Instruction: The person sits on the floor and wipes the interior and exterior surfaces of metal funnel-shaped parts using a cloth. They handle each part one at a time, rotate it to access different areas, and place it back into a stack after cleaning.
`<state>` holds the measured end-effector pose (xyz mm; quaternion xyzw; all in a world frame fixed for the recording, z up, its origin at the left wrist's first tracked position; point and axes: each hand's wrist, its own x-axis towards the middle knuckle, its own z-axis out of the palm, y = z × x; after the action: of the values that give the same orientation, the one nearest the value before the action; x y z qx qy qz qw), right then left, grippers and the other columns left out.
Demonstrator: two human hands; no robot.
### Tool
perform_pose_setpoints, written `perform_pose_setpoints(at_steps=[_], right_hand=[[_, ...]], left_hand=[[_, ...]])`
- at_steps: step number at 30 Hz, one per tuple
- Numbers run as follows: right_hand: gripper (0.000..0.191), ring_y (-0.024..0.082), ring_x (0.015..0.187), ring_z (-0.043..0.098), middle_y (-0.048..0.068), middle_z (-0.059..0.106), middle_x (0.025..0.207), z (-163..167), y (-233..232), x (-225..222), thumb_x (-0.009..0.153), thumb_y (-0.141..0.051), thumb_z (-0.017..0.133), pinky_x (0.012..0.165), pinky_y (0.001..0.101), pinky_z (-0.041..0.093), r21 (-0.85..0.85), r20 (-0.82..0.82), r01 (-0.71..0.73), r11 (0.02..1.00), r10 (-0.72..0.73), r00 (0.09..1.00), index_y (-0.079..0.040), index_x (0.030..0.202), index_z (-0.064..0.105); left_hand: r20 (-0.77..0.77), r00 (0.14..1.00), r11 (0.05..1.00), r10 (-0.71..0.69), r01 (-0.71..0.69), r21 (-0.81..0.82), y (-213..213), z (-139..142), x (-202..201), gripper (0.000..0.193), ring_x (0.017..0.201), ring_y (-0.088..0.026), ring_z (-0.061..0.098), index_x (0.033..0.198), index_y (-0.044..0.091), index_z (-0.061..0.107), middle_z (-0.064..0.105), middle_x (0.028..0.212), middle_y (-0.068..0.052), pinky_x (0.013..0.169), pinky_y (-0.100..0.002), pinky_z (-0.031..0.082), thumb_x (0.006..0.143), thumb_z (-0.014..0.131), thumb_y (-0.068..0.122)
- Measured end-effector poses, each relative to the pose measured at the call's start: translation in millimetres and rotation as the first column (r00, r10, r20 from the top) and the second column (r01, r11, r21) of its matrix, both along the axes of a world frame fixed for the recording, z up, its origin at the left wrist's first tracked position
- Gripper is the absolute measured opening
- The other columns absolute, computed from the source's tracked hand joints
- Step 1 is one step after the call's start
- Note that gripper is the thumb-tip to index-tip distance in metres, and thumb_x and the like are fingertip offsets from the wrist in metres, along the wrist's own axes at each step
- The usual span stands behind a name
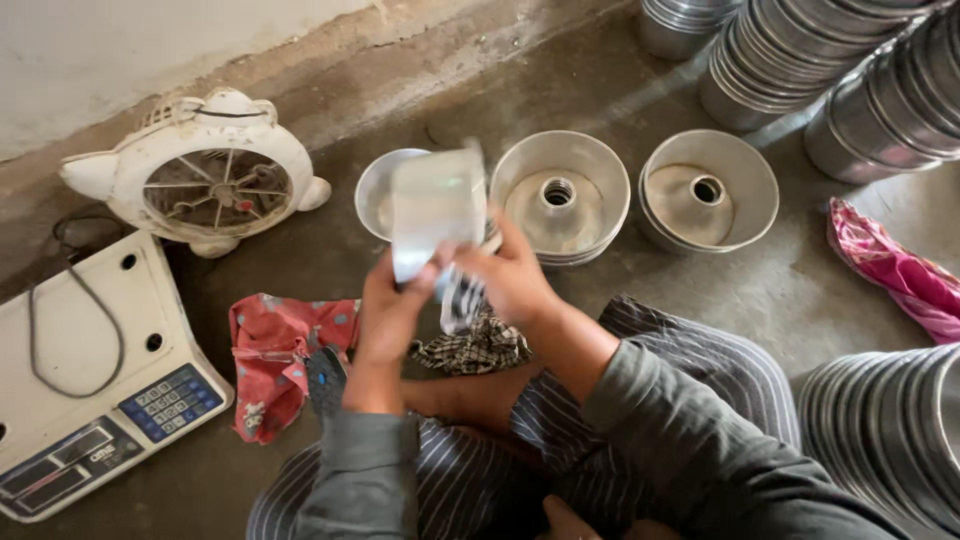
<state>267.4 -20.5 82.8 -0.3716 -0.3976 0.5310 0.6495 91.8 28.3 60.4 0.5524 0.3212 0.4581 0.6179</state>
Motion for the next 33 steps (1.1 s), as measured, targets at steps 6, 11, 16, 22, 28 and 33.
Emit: perform_pose_setpoints(at_steps=[6,11,16,22,28,33], right_hand=[[0.044,0.024,0.129,0.06,0.009,0.065,0.136,13.4,-8.7,14.8,0.102,-0.036,0.051,0.113,0.0367,0.044,-0.048,0.533,-0.522,0.851,0.464,0.708,-0.01,0.137,0.061],[0.041,0.035,0.146,0.038,0.016,0.062,0.139,10.3,-2.3,15.3,0.089,-0.035,0.061,0.123,0.0618,0.013,0.044,0.968,-0.245,0.968,-0.102,-0.229,-0.006,0.116,0.071],[0.055,0.046,0.134,0.046,0.024,0.069,0.127,-17.4,4.7,-2.4,0.076,-0.031,0.066,0.114,0.0565,0.032,0.482,0.852,-0.154,0.863,-0.502,-0.147,0.002,0.12,0.069],[0.038,0.039,0.11,0.064,0.02,0.074,0.111,-5.8,-9.1,-4.4,0.09,-0.01,0.063,0.096,0.0398,0.052,-0.268,0.375,-0.522,0.81,0.587,0.718,0.002,0.125,0.068],[0.044,0.032,0.125,0.065,0.018,0.067,0.13,49.2,-33.1,9.3,0.087,-0.01,0.064,0.107,0.0392,0.051,0.414,0.656,-0.024,0.91,-0.28,0.701,-0.001,0.13,0.065],[0.039,0.029,0.115,0.067,0.017,0.069,0.123,26.0,-13.5,3.1,0.088,-0.018,0.073,0.1,0.0389,0.052,0.295,0.661,0.061,0.953,-0.25,0.708,-0.001,0.123,0.068]], left_hand=[[0.402,0.91,0.942,0.099,0.045,-0.332,9.3,-6.4,-6.6,0.065,0.111,-0.03,0.067,0.138,-0.004,0.057,0.069,0.126,-0.015,0.099,-0.047,0.053,0.101,0.058,0.051],[0.287,0.954,0.877,0.093,0.058,-0.477,20.3,10.3,-28.4,0.065,0.114,-0.026,0.068,0.14,0.002,0.057,0.07,0.128,-0.013,0.101,-0.043,0.053,0.097,0.058,0.051],[0.286,0.95,0.909,0.128,0.003,-0.416,17.2,9.2,-27.3,0.066,0.109,-0.028,0.07,0.137,-0.003,0.059,0.071,0.124,-0.016,0.099,-0.043,0.054,0.099,0.06,0.051],[0.298,0.942,0.93,0.155,-0.037,-0.365,18.9,-5.9,-25.5,0.064,0.097,-0.029,0.067,0.138,-0.005,0.06,0.068,0.115,-0.017,0.089,-0.045,0.054,0.104,0.062,0.05],[0.251,0.913,0.868,0.322,-0.179,-0.462,17.6,16.8,-3.1,0.053,0.095,-0.022,0.074,0.123,-0.002,0.066,0.075,0.112,-0.012,0.086,-0.037,0.06,0.091,0.069,0.04],[-0.107,0.994,0.999,0.035,-0.033,0.027,-24.5,36.4,13.6,0.036,0.086,-0.011,0.067,0.104,-0.002,0.075,0.075,0.095,-0.007,0.079,-0.03,0.055,0.092,0.076,0.031]])
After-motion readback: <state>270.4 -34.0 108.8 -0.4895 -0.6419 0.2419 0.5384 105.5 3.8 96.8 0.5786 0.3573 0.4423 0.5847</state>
